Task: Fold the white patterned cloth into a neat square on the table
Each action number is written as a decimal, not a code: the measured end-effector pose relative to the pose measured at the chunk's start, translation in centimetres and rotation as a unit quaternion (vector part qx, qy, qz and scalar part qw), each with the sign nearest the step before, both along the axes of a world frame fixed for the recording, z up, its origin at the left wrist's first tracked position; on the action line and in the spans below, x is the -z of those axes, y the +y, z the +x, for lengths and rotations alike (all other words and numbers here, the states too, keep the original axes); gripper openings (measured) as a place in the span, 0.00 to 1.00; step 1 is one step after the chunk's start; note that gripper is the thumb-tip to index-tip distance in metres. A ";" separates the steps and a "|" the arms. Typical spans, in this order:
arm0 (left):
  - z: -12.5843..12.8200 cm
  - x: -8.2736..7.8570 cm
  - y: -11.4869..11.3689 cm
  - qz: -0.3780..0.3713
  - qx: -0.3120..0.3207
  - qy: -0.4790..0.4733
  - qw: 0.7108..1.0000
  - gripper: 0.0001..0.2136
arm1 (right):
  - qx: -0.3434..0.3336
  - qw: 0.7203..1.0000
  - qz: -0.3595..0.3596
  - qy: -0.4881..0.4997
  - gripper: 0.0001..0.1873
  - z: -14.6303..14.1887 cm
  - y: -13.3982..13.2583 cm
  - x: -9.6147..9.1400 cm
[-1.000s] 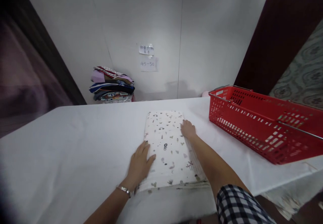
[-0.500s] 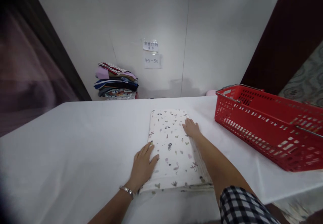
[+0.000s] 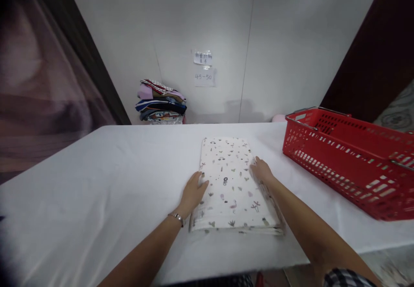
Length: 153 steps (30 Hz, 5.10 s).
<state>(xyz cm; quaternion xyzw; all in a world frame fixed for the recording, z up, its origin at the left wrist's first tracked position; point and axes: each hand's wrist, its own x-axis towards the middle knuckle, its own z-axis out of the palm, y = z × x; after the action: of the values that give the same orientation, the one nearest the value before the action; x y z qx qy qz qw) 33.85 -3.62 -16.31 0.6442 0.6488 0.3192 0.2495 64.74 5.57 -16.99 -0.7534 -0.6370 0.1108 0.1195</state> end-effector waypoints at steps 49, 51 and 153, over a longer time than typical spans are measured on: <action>-16.0 -0.5 -6.5 -0.164 -0.092 -0.060 0.980 0.29 | -0.361 0.922 0.021 -0.136 0.36 -15.8 11.7 -4.8; -16.1 -0.2 -6.6 -0.164 -0.091 -0.049 0.981 0.28 | -0.422 0.882 0.009 -0.210 0.38 -18.2 13.8 -4.4; -18.4 -3.8 -4.5 -0.160 -0.196 0.007 0.967 0.08 | -0.291 0.956 -0.003 -0.042 0.34 -21.3 -7.4 -1.3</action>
<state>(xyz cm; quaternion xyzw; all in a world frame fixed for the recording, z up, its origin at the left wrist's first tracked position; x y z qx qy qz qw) 15.47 -8.08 -12.47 0.4583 0.8067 0.2491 0.2778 43.46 -1.81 -15.67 -0.5394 -0.8330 0.1110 0.0529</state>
